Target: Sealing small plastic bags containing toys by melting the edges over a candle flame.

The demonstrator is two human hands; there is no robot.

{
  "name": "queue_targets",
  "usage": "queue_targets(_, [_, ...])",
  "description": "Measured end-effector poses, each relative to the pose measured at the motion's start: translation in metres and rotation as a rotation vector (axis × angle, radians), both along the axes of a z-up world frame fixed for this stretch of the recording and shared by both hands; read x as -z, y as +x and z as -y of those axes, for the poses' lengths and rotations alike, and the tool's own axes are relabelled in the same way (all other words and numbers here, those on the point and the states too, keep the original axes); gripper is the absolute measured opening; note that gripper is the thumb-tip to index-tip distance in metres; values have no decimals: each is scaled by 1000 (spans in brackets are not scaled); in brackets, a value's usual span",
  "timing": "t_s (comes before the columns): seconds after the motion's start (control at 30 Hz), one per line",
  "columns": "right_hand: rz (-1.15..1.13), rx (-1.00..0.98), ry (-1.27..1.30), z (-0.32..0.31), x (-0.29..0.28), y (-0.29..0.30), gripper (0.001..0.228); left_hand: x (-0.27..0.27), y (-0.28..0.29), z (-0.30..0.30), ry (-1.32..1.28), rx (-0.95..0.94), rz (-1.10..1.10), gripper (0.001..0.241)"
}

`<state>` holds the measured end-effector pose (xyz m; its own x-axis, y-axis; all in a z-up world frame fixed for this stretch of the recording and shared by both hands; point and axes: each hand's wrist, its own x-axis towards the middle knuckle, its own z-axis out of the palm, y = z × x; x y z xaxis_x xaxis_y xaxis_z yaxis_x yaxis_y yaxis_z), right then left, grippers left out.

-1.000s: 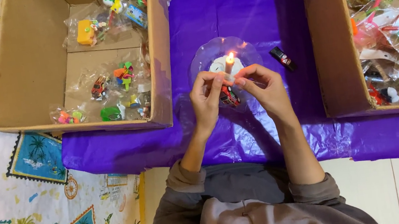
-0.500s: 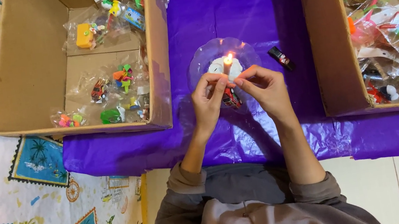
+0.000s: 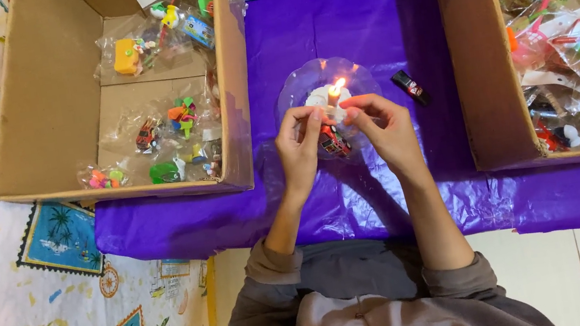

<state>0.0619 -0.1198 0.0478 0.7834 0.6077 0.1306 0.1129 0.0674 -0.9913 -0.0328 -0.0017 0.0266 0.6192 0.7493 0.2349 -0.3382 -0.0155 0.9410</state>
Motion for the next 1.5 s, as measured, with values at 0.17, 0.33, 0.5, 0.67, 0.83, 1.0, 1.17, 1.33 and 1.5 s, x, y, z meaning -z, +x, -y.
queue_targets(0.17, [-48,21,119,3,25,10,24,14,9,-11,-10,-53,-3,15])
queue_targets(0.33, [17,76,186,-3,28,12,27,16,17,-16,-70,-97,16,14])
queue_targets(0.5, [50,122,207,-7,29,12,22,19,19,-16,-132,-143,25,13])
queue_targets(0.67, [59,149,194,-9,29,13,17,14,20,-15,-134,-170,-26,11])
queue_targets(0.83, [60,169,193,-13,25,14,16,6,21,-13,-149,-188,-38,13])
queue_targets(1.0, [45,178,182,-15,20,14,15,13,25,-17,-174,-181,-37,14])
queue_targets(1.17, [39,189,185,-16,26,19,15,17,30,-17,-191,-184,-51,15])
queue_targets(1.33, [22,196,177,-16,23,17,16,22,31,-18,-209,-187,-59,16])
queue_targets(1.5, [9,202,192,-17,23,18,16,21,33,-18,-217,-185,-32,17])
